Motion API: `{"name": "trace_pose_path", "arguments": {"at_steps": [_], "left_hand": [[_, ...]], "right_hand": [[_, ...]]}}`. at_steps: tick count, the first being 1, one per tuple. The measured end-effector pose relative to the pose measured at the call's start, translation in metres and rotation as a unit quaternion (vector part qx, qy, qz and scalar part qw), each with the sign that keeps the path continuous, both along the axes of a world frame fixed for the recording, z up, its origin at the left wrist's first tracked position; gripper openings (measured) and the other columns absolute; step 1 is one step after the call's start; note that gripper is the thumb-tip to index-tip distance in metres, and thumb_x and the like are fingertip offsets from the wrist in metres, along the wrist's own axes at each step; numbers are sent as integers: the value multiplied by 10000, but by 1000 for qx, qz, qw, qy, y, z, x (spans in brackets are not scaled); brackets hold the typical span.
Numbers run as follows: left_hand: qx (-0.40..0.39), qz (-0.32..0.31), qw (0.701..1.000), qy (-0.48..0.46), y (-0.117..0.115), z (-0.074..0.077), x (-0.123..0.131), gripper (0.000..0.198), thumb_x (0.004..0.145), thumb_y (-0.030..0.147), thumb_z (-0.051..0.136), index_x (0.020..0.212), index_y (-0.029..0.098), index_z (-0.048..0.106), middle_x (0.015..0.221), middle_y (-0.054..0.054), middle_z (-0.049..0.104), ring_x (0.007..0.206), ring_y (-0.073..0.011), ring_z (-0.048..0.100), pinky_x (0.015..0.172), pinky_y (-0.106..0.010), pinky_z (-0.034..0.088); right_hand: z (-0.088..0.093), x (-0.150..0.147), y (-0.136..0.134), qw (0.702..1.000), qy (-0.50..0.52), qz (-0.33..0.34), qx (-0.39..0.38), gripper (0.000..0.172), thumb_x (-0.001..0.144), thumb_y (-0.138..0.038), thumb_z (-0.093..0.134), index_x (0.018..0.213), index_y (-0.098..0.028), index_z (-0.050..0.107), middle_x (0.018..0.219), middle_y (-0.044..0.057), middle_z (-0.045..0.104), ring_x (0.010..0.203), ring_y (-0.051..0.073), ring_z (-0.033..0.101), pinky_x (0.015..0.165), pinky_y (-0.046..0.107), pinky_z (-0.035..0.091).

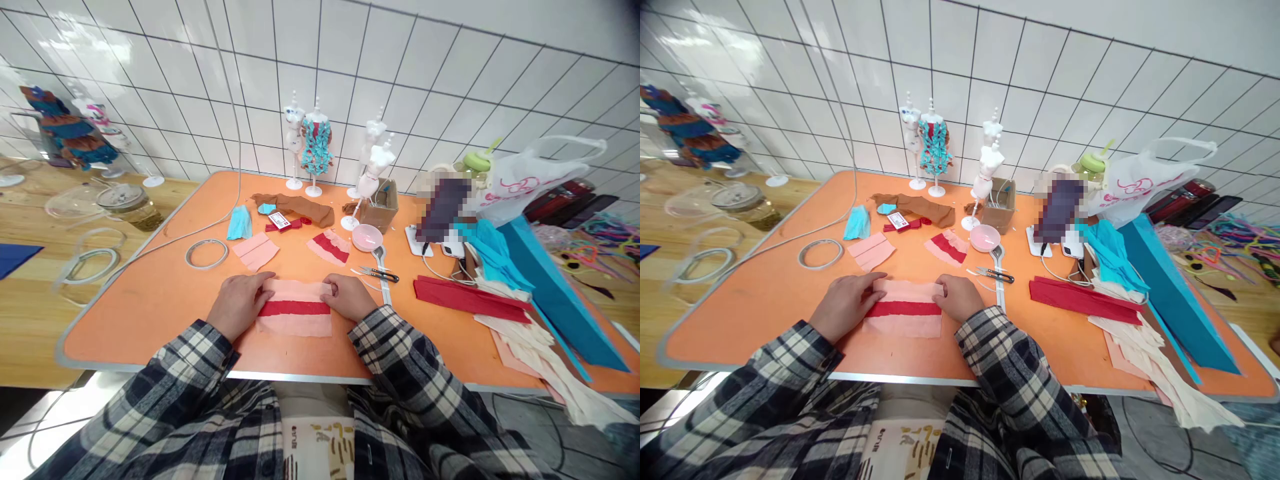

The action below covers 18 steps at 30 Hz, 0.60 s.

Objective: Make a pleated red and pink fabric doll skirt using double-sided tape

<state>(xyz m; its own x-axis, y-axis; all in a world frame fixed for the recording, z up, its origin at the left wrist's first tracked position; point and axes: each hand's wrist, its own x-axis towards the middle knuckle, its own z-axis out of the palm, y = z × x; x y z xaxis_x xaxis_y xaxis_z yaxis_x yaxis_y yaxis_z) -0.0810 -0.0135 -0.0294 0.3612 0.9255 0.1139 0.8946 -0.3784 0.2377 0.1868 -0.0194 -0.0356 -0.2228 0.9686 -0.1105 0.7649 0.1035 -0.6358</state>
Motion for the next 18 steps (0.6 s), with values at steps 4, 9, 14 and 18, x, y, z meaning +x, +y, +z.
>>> {"name": "trace_pose_path", "arguments": {"at_steps": [4,9,14,18], "left_hand": [[98,-19,994,41,-4,-7,3,486,944,316,485,1404,160,486,1257,-156,625,1117,-322,584,929,-440,437],[173,-31,984,20,-11,4,1,510,965,339,456,1439,152,444,1310,-173,580,1158,-321,553,975,-459,427],[161,-146,976,10,-34,16,2,660,969,415,446,1539,144,252,1512,-167,427,1372,-292,411,1136,-440,297],[124,-230,963,73,-50,-3,3,776,957,547,420,1573,175,130,1557,-122,382,1437,-296,336,1177,-460,172]], "right_hand": [[-4,1,-2,999,18,-2,39,360,749,-187,688,1105,-197,634,785,-21,626,672,126,553,652,246,406],[7,12,-17,973,62,-92,204,320,820,-234,614,1133,-167,606,953,50,648,734,157,571,752,312,490],[14,9,-50,953,-34,111,281,463,948,-398,497,1334,-147,544,1331,133,602,1274,265,489,1111,453,343],[-2,0,-66,948,-115,232,183,671,987,-557,344,1519,-148,322,1558,122,365,1460,274,276,1203,553,121]]}}
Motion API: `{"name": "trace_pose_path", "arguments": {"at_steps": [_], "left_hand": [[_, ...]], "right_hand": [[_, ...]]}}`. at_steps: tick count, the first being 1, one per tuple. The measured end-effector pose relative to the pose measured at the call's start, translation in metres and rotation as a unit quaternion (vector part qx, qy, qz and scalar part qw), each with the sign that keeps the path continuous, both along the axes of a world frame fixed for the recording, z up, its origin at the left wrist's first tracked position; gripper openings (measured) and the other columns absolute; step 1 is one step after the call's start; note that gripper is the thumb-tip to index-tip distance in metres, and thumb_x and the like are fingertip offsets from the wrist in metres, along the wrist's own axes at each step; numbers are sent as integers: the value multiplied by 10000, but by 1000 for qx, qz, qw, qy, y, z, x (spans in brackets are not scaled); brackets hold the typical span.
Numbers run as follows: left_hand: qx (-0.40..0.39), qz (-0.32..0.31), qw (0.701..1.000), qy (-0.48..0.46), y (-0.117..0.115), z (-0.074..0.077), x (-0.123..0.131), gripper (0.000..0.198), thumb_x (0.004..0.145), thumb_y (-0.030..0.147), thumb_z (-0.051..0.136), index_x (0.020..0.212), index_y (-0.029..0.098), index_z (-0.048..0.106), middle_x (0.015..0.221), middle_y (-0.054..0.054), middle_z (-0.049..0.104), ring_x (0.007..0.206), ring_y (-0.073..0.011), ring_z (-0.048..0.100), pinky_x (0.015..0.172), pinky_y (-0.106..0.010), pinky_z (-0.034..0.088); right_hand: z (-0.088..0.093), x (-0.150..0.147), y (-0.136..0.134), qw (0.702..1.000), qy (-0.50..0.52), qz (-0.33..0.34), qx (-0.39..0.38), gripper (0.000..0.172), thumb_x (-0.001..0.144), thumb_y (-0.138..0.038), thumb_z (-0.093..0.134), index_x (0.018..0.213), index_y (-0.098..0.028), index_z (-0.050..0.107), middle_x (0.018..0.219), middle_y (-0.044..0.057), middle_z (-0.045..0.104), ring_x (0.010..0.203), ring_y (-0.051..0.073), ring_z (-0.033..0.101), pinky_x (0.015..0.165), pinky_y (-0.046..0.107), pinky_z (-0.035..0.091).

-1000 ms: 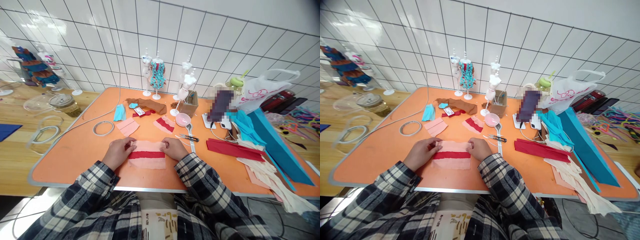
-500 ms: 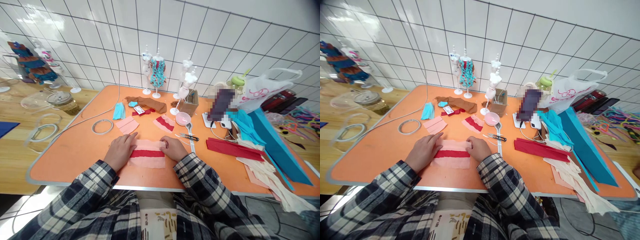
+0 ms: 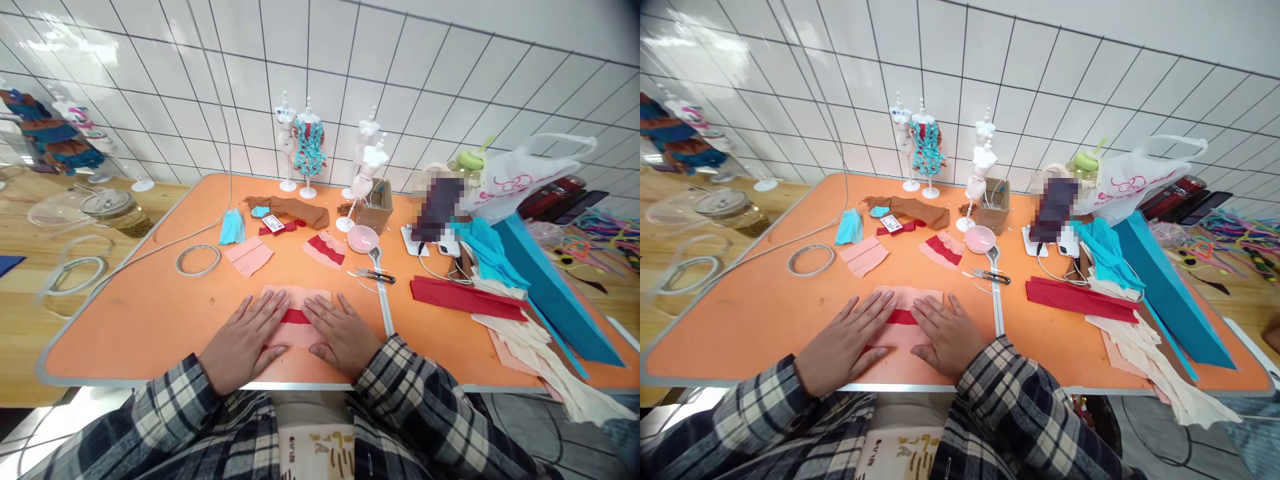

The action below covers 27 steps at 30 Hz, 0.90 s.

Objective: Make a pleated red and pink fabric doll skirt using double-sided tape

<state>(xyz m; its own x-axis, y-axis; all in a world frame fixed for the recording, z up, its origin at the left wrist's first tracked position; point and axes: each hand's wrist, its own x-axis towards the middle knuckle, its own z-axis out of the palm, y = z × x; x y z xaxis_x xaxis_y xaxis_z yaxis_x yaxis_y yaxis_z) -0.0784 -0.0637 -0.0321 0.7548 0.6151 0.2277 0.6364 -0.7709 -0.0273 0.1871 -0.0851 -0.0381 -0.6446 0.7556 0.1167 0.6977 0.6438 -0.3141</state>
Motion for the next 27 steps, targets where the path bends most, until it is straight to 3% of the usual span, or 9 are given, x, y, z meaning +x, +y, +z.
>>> {"name": "trace_pose_path", "arguments": {"at_steps": [5,12,15,19,21,23,27], "left_hand": [[-42,25,998,34,-1,-17,-6,764,966,581,366,1571,196,100,1560,-111,359,1436,-290,347,1168,-474,155],[-89,20,995,45,0,-9,-10,800,942,637,356,1569,235,67,1572,-100,334,1450,-301,318,1172,-509,132],[-112,24,992,43,8,-4,-14,798,934,641,382,1568,223,135,1544,-112,395,1409,-304,391,1175,-539,103],[-107,10,993,45,15,1,-19,666,931,634,406,1486,266,400,1441,-108,542,1282,-289,539,1181,-564,-45],[-87,-1,995,53,13,0,-21,636,928,634,412,1461,288,442,1453,-96,529,1302,-303,518,1171,-564,-97],[-66,0,996,54,9,-3,-24,716,912,650,428,1517,279,338,1517,-93,447,1375,-326,430,1168,-559,-102],[-48,16,998,36,-1,-7,-34,883,893,659,437,1577,220,92,1582,-92,331,1466,-321,269,1193,-504,9]], "right_hand": [[-9,3,-1,998,-24,6,-63,693,1005,-561,246,1548,-130,237,1596,117,267,1488,240,216,1214,540,87],[-3,15,-2,994,-34,-48,-90,704,1002,-572,225,1543,-122,245,1605,122,238,1499,236,178,1205,567,83],[6,16,-1,994,-23,-63,-91,715,984,-601,254,1550,-163,236,1612,115,222,1496,249,186,1189,607,38],[13,13,-2,995,-4,-28,-93,901,858,-747,416,1550,-198,242,1619,115,208,1491,270,192,1194,587,34],[10,12,-3,994,-12,-15,-104,954,842,-765,421,1558,-170,213,1618,131,203,1495,277,176,1194,586,19],[7,11,-4,993,-27,-22,-117,885,900,-720,347,1561,-151,198,1615,135,201,1500,269,160,1191,592,2],[13,7,-4,992,-44,-36,-113,812,942,-688,260,1551,-152,233,1603,132,242,1494,271,183,1178,624,-12]]}}
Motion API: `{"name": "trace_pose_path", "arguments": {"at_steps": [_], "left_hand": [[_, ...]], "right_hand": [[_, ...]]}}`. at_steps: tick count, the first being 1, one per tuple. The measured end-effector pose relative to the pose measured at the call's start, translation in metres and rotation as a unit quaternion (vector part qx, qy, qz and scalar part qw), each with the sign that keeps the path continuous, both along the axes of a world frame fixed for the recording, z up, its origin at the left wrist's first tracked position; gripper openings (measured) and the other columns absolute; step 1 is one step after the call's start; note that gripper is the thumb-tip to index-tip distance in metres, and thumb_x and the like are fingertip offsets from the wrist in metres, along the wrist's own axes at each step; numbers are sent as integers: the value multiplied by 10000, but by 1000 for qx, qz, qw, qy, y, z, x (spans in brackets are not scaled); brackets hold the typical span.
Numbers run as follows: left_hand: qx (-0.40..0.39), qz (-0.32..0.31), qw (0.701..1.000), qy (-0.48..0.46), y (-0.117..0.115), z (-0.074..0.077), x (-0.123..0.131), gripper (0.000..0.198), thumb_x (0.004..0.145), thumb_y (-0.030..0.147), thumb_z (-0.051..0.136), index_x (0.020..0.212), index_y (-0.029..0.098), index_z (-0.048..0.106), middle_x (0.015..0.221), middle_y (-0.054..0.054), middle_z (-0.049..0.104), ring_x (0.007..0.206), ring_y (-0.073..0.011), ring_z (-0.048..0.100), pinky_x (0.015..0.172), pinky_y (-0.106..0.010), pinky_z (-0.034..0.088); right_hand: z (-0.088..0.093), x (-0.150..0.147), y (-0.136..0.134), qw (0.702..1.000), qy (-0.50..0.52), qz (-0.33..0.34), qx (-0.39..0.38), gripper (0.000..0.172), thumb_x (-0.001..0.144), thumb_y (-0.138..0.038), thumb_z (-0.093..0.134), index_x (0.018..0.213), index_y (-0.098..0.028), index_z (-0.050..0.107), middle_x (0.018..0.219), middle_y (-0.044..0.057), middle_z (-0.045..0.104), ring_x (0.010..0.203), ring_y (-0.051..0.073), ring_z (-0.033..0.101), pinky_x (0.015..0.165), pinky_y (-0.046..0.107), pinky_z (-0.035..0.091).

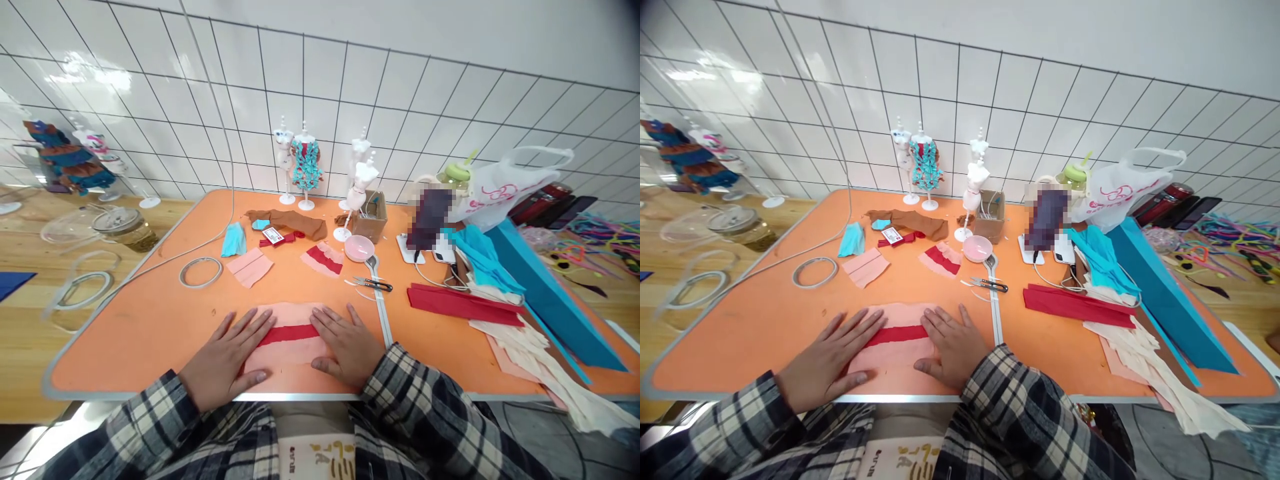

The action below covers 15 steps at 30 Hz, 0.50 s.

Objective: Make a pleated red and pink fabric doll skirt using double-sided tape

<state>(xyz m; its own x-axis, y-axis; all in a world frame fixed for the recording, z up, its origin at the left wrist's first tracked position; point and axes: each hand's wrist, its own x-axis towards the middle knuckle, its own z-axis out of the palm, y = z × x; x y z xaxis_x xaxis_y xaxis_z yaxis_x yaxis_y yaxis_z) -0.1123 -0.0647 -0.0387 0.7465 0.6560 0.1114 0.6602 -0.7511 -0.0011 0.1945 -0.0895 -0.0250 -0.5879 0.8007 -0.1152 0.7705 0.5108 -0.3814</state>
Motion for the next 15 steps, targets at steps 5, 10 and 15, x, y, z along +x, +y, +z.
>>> {"name": "trace_pose_path", "arguments": {"at_steps": [5,10,15], "left_hand": [[47,46,996,-59,-3,3,-2,848,914,630,386,1580,194,95,1606,-137,261,1482,-355,217,1193,-522,101],[15,19,1000,-16,-5,-4,5,785,949,572,402,1577,232,76,1574,-116,342,1445,-287,333,1196,-475,112],[1,56,998,-35,-7,-4,2,823,928,637,367,1575,210,91,1594,-136,278,1477,-323,251,1188,-555,22]], "right_hand": [[12,-24,4,991,51,35,121,826,936,-665,339,1567,-160,170,1619,123,198,1507,279,118,1194,594,-20],[3,-48,5,993,51,79,71,705,994,-567,280,1549,-135,237,1589,113,299,1484,240,221,1216,532,99],[2,-44,6,993,63,43,92,722,994,-582,248,1558,-134,198,1616,111,203,1509,240,128,1207,577,21]]}}
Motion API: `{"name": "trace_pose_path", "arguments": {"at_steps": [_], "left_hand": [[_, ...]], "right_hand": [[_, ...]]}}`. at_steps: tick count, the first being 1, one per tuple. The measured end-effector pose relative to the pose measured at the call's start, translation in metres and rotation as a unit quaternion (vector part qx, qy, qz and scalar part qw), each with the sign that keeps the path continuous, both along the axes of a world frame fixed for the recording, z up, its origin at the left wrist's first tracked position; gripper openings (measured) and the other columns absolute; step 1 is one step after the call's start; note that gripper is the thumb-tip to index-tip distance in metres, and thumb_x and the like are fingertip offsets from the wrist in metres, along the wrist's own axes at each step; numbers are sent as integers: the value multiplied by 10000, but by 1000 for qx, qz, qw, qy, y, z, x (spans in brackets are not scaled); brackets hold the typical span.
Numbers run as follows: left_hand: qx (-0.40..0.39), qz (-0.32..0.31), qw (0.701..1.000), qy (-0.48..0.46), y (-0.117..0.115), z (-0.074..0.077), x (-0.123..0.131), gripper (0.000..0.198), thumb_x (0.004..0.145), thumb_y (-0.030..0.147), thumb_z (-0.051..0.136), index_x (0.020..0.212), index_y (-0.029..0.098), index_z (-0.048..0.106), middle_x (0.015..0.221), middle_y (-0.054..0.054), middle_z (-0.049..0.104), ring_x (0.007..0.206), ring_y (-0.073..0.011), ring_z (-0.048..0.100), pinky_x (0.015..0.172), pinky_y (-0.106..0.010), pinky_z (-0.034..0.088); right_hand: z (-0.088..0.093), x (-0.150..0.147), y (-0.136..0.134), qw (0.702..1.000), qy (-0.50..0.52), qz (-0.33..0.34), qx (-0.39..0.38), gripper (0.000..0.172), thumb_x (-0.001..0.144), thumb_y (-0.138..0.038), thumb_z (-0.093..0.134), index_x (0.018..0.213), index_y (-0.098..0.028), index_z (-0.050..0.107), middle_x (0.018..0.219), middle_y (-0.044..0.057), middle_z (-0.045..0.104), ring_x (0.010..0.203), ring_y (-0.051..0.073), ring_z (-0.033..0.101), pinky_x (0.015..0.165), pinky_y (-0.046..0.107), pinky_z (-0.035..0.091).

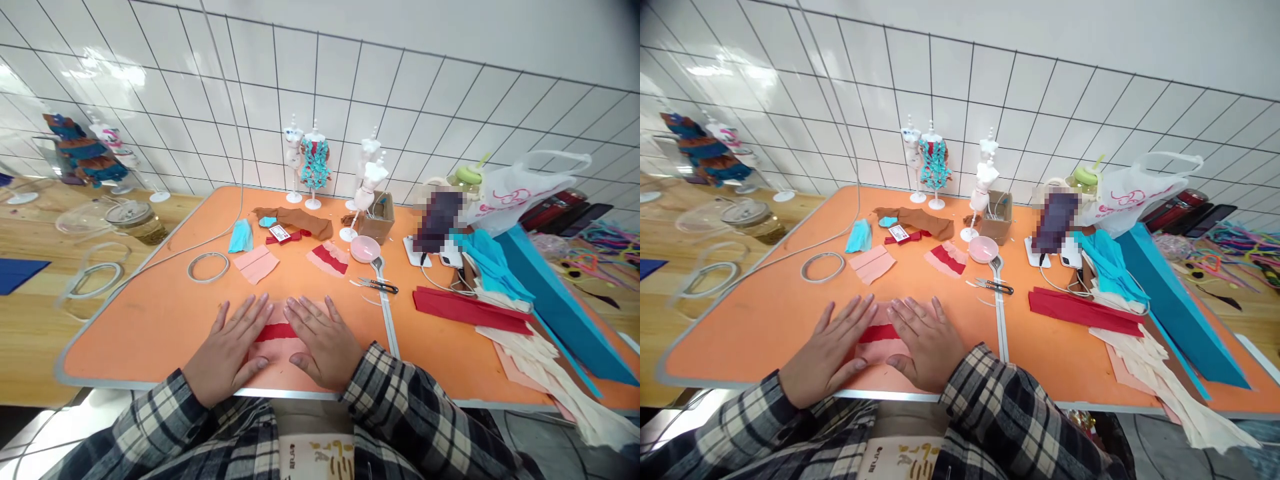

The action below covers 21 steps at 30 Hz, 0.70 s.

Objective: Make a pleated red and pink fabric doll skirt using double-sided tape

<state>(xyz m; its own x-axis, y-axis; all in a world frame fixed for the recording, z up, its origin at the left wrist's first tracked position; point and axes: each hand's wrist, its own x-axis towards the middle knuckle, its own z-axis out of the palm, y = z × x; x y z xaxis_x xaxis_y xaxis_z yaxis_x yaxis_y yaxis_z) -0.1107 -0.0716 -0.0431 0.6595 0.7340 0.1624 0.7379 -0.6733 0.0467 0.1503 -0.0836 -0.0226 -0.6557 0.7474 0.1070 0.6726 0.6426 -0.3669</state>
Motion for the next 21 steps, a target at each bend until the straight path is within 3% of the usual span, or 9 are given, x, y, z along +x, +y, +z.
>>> {"name": "trace_pose_path", "arguments": {"at_steps": [4,10,12,14,16,18,20,21], "left_hand": [[-57,-43,997,21,3,1,1,800,911,639,435,1561,247,184,1564,-111,353,1431,-297,360,1192,-560,-21],[-69,-2,998,-15,15,8,8,464,993,443,392,1405,270,518,1418,-87,568,1339,-269,493,1181,-613,-64],[-104,4,994,-41,20,17,12,432,996,424,388,1361,277,566,1395,-72,592,1346,-271,485,1179,-636,-37],[-168,5,983,-77,24,29,15,419,991,450,390,1302,290,621,1362,-57,623,1321,-275,512,1184,-640,-4],[-258,18,956,-139,28,39,17,464,993,501,341,1250,293,666,1284,-48,678,1237,-272,585,1200,-600,101],[-361,36,900,-242,31,46,18,639,985,592,186,1318,267,625,1228,-71,705,1161,-278,636,1153,-539,310],[-433,36,834,-340,35,49,18,838,919,710,67,1430,216,512,1235,-122,695,1158,-309,638,1030,-501,467],[-447,28,814,-370,37,49,19,904,874,777,99,1455,197,476,1245,-144,685,1170,-329,629,984,-498,500]], "right_hand": [[-7,9,2,999,-24,1,-42,714,992,-589,247,1539,-131,262,1597,128,266,1495,237,191,1211,550,72],[-2,12,1,999,8,13,-38,932,838,-728,490,1543,-169,249,1576,165,309,1479,295,224,1182,609,-9],[-1,12,2,999,21,-2,-41,821,849,-610,566,1511,-187,327,1539,150,394,1451,282,295,1186,591,19],[-1,13,4,998,45,-27,-42,591,870,-395,577,1423,-219,467,1429,110,547,1352,252,452,1193,557,58],[0,15,9,993,86,-61,-57,401,854,-239,542,1244,-251,628,1210,57,703,1140,213,617,1184,518,148],[3,19,17,974,161,-103,-120,276,855,-222,520,1049,-242,715,991,29,758,926,189,673,1089,460,347],[7,25,27,928,267,-135,-223,224,863,-294,535,927,-206,731,852,25,745,801,180,661,879,370,500],[10,28,32,895,316,-143,-280,231,854,-342,557,879,-187,727,778,19,722,733,170,642,765,326,522]]}}
